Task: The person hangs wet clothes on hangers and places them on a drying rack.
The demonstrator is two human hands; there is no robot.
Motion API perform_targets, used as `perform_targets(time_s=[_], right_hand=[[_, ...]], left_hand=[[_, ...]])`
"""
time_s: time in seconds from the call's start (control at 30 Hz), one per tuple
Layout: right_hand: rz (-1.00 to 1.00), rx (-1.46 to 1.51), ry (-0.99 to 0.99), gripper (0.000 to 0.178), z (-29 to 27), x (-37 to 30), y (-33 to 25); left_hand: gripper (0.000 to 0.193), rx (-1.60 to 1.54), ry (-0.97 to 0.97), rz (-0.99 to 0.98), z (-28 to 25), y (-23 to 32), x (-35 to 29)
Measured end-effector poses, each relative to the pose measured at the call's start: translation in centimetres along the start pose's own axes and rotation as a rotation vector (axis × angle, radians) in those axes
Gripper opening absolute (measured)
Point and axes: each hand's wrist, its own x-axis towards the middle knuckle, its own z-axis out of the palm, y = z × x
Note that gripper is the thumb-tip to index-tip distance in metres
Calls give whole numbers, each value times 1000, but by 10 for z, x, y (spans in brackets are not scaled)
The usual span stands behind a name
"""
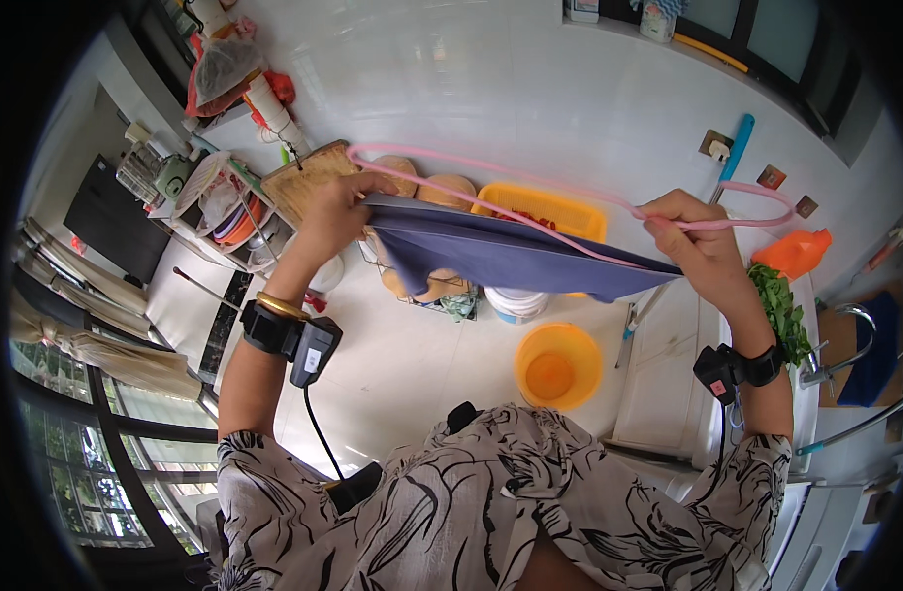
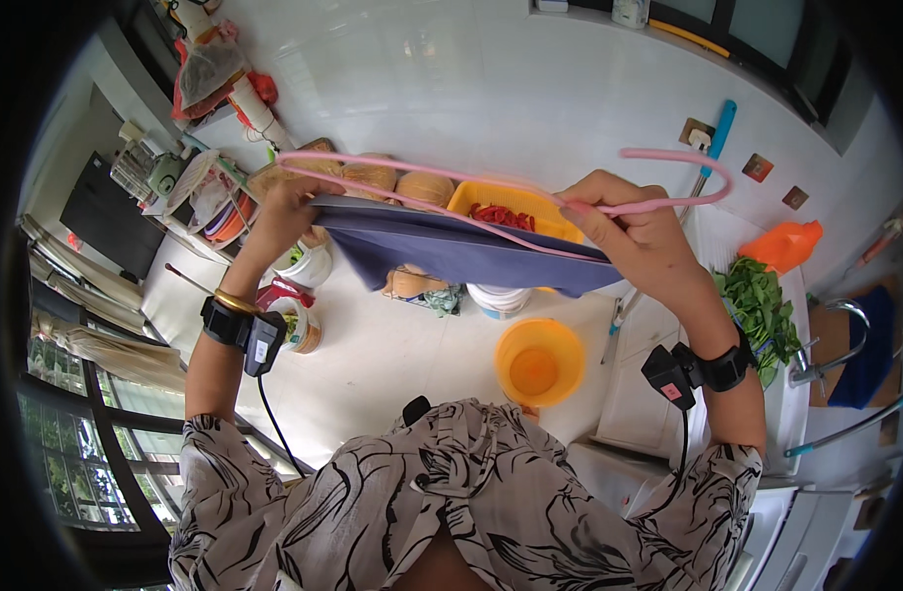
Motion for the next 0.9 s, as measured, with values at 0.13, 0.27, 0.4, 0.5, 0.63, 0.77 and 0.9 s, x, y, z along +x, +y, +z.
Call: perform_targets(time_s=[0.13, 0.27, 0.4, 0.5, 0.63, 0.77, 0.9], right_hand=[[33, -268, -165, 14, 6, 10, -4], [83, -345, -173, 14, 4, 8, -5], [64, -471, -344, 14, 11, 17, -11], [104, -262, -260, 15, 15, 27, -10], [45, -229, -367, 14, 26, 47, -25], [35, -233, -362, 14, 34, 67, -28], [156, -96, -322, 17, 38, 82, -20]], left_hand=[[32, 172, 7, 2, 0, 6, -5], [26, 46, -54, -172, -19, 9, -20], [28, -134, -119, -275, -21, 30, -40], [23, -179, -55, -192, -16, 23, -50], [16, -166, -13, -75, -11, 33, -59], [22, -48, 61, 17, 7, 39, -69], [26, 58, -23, -59, 3, 61, -77]])
